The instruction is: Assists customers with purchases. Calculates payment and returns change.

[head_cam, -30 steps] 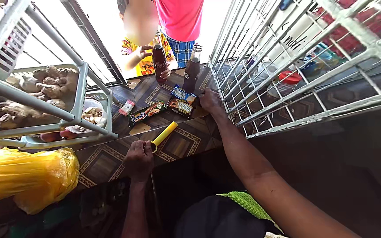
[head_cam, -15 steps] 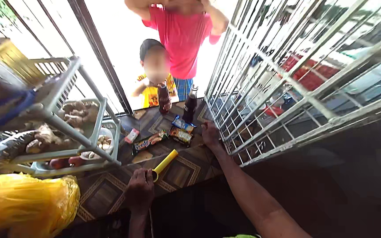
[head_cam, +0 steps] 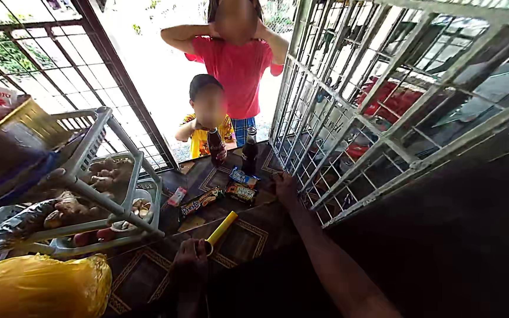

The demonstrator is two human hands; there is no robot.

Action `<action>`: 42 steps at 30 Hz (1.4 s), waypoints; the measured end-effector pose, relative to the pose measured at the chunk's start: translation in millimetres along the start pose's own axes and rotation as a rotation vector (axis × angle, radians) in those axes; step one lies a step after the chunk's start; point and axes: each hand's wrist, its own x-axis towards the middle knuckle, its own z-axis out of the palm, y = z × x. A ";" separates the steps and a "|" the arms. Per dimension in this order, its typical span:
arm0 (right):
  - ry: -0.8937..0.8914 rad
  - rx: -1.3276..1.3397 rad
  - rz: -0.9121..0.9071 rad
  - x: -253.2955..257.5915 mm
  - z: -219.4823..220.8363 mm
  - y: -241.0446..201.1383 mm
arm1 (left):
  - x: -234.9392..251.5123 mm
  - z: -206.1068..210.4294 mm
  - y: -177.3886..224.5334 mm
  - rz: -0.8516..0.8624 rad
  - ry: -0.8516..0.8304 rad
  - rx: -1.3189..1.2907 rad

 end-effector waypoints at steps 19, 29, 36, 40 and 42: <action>0.034 0.178 0.048 -4.0 0.9 -3.4 | -2.8 2.4 -1.3 0.010 0.015 -0.004; 0.009 0.162 0.041 -2.6 1.8 0.8 | -3.4 1.3 -1.3 0.020 0.030 0.006; 0.023 0.083 -0.018 0.7 -3.7 -4.2 | 4.3 -4.1 5.6 0.026 -0.038 -0.028; 0.040 -0.108 -0.122 -9.4 -6.1 19.2 | -0.8 -13.4 6.5 -0.042 -0.093 -0.061; 0.060 -0.208 -0.219 -27.4 -6.0 20.7 | -1.2 -7.0 2.4 -0.046 -0.035 -0.067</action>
